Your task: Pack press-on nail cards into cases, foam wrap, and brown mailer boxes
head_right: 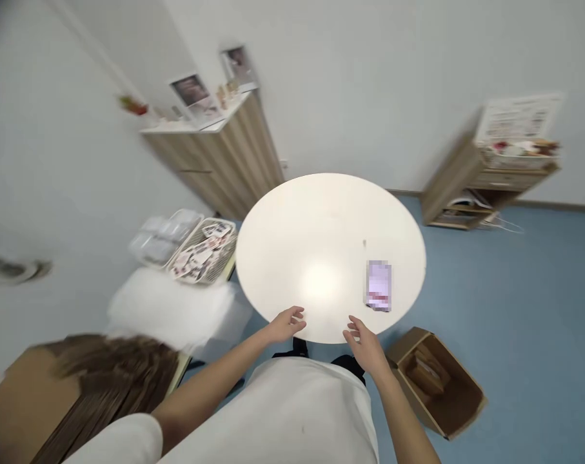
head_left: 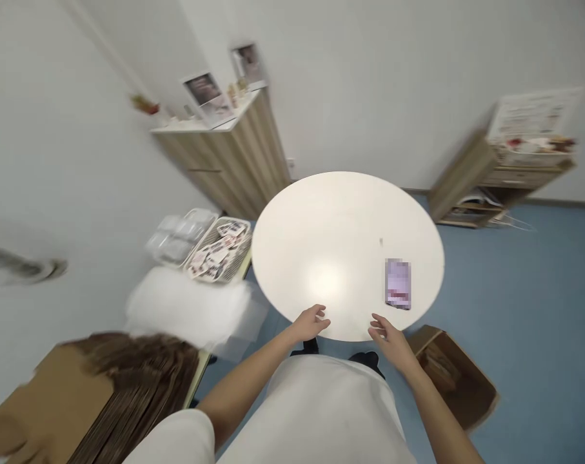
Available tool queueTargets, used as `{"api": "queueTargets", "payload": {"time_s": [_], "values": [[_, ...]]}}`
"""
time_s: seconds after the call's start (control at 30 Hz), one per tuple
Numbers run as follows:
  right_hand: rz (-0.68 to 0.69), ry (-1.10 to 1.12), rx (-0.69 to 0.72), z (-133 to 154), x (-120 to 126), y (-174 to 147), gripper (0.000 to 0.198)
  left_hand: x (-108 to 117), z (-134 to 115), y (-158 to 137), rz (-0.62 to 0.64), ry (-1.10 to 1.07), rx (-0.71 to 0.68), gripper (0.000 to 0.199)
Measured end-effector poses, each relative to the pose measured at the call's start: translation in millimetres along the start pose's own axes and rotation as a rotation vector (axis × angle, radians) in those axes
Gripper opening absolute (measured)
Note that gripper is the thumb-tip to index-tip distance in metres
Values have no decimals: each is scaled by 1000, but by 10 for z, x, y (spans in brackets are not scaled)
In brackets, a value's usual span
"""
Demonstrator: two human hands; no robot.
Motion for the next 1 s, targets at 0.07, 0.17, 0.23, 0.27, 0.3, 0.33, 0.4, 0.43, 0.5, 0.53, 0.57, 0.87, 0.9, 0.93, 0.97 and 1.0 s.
{"api": "queueTargets", "payload": {"time_s": [0.07, 0.17, 0.23, 0.27, 0.3, 0.33, 0.4, 0.43, 0.5, 0.53, 0.57, 0.87, 0.9, 0.93, 0.97, 1.0], "values": [[108, -80, 43, 310, -362, 155, 52, 191, 297, -119, -75, -48, 48, 56], [267, -225, 96, 661, -883, 256, 53, 355, 702, -325, -169, -108, 94, 56], [399, -325, 123, 812, -1144, 271, 54, 399, 912, -448, -194, -154, 138, 57], [464, -382, 133, 866, -1235, 277, 55, 413, 994, -501, -198, -177, 170, 58], [521, -442, 142, 909, -1299, 287, 56, 429, 1060, -551, -207, -194, 209, 59], [568, -503, 148, 943, -1339, 306, 56, 448, 1108, -599, -216, -205, 249, 60], [629, -606, 159, 998, -1370, 377, 56, 496, 1154, -691, -225, -217, 309, 62], [648, -642, 165, 1022, -1376, 429, 55, 524, 1157, -735, -226, -220, 325, 63], [680, -682, 182, 1068, -1401, 559, 55, 579, 1143, -813, -224, -228, 337, 67], [694, -694, 194, 1091, -1427, 632, 55, 605, 1135, -847, -218, -236, 343, 68], [705, -705, 209, 1115, -1463, 706, 55, 630, 1130, -876, -215, -245, 350, 70], [783, -724, 349, 1433, -1969, 1145, 53, 1085, 1256, -1053, -362, -243, 405, 69], [786, -725, 357, 1490, -2055, 1194, 52, 1175, 1301, -1066, -395, -243, 400, 67], [785, -731, 373, 1557, -2158, 1244, 51, 1279, 1355, -1078, -438, -239, 397, 66], [781, -740, 398, 1634, -2279, 1293, 50, 1393, 1419, -1089, -482, -230, 393, 64], [781, -743, 428, 1719, -2418, 1338, 49, 1516, 1491, -1098, -525, -218, 389, 62]]}}
Point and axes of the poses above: each hand's wrist, its own y-axis towards the middle knuckle, its own x-axis out of the back of the hand, z = x × y, the point moved 3 cm from there along y, towards the middle knuckle, and after that the axes turned 13 degrees about y, right-handed, at the moved point
